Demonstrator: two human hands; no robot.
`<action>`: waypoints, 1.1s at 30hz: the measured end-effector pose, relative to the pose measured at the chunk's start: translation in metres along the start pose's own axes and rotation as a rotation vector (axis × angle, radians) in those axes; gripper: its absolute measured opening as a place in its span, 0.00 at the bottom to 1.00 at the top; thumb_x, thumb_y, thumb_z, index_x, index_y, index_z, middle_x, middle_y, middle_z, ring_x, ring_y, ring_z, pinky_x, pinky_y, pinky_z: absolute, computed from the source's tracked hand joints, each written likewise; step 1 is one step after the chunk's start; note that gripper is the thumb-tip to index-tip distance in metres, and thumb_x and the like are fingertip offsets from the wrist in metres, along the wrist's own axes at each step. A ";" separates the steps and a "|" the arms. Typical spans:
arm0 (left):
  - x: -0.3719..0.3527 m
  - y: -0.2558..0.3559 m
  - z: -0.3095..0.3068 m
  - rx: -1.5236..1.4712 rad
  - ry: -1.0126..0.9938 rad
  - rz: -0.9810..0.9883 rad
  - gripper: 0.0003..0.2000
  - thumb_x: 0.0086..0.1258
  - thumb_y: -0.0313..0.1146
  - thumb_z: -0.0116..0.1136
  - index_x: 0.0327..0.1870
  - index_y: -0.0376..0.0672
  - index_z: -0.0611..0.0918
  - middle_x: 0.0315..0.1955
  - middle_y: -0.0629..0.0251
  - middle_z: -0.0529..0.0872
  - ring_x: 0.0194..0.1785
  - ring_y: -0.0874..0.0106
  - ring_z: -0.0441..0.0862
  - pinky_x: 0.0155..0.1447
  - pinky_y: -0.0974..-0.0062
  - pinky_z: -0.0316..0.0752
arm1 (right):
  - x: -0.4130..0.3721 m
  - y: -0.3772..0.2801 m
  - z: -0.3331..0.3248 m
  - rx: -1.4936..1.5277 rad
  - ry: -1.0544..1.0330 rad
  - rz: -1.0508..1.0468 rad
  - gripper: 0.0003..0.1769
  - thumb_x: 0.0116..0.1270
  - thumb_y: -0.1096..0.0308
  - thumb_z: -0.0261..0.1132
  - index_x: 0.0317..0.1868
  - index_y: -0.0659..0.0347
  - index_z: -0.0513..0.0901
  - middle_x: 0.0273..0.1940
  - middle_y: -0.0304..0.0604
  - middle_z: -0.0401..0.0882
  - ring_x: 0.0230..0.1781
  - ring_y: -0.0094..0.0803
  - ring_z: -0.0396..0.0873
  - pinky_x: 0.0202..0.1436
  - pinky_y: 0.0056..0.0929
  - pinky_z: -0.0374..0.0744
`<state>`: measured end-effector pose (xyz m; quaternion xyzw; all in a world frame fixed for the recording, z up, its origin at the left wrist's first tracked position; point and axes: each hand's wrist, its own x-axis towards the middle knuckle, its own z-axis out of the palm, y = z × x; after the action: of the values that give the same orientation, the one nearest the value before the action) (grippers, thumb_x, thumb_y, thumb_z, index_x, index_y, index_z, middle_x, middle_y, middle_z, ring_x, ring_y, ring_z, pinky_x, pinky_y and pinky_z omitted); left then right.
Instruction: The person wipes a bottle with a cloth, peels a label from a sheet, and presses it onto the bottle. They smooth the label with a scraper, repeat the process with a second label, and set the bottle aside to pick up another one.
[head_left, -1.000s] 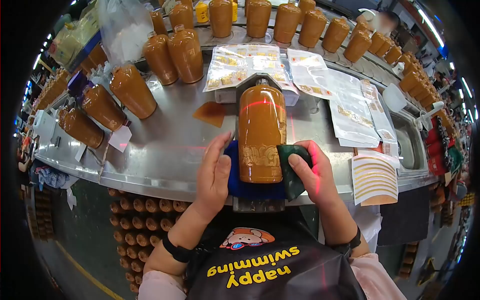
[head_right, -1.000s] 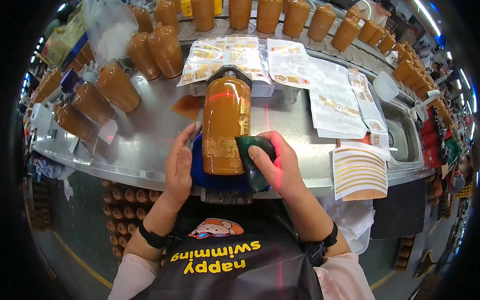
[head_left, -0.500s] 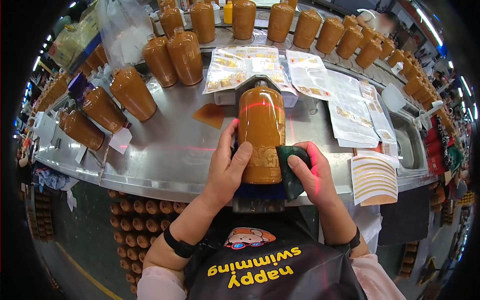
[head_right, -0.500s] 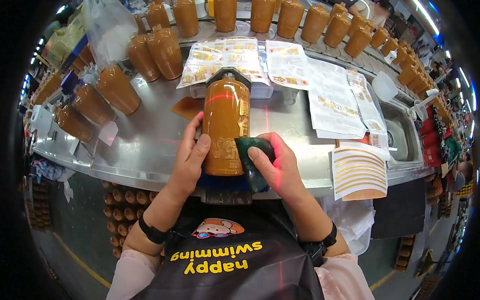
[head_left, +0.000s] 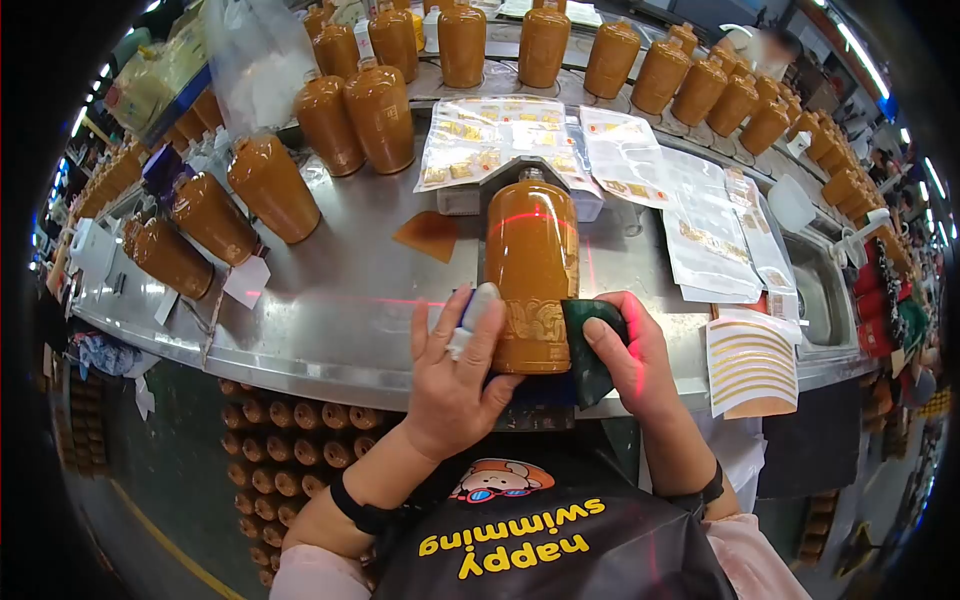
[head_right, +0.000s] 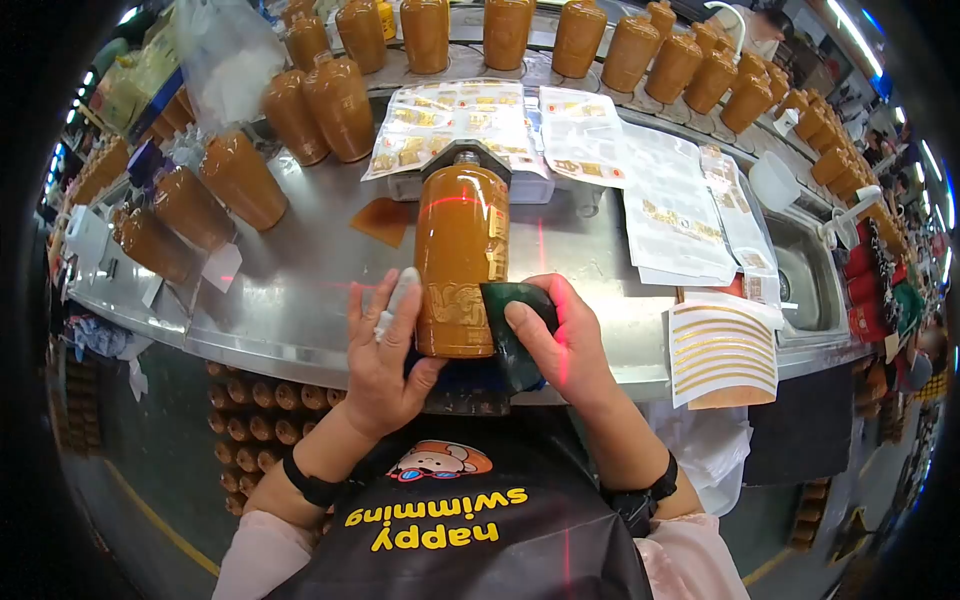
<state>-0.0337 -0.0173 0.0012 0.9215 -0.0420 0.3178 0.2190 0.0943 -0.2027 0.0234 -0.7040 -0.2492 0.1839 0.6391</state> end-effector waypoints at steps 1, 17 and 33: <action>-0.003 -0.004 0.003 -0.043 0.013 -0.057 0.32 0.68 0.42 0.61 0.72 0.41 0.69 0.64 0.49 0.76 0.72 0.48 0.65 0.76 0.43 0.44 | 0.000 0.001 -0.001 -0.011 0.000 -0.004 0.13 0.72 0.65 0.65 0.47 0.66 0.76 0.34 0.35 0.77 0.35 0.18 0.72 0.40 0.21 0.74; 0.012 -0.006 0.007 -0.033 -0.052 -0.101 0.49 0.67 0.59 0.60 0.76 0.31 0.51 0.73 0.41 0.59 0.75 0.46 0.59 0.78 0.50 0.45 | 0.004 0.003 -0.027 -0.150 0.119 -0.241 0.14 0.71 0.76 0.60 0.56 0.66 0.77 0.48 0.47 0.82 0.47 0.29 0.80 0.52 0.27 0.78; 0.010 -0.009 0.012 -0.011 -0.106 -0.067 0.49 0.66 0.59 0.59 0.75 0.28 0.53 0.68 0.43 0.68 0.70 0.46 0.64 0.76 0.40 0.42 | 0.040 -0.027 -0.014 -0.541 -0.061 -0.675 0.18 0.59 0.83 0.60 0.51 0.65 0.74 0.52 0.61 0.77 0.51 0.56 0.79 0.54 0.42 0.79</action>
<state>-0.0172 -0.0139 -0.0050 0.9368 -0.0242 0.2607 0.2322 0.1312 -0.1893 0.0544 -0.7196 -0.5234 -0.0865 0.4482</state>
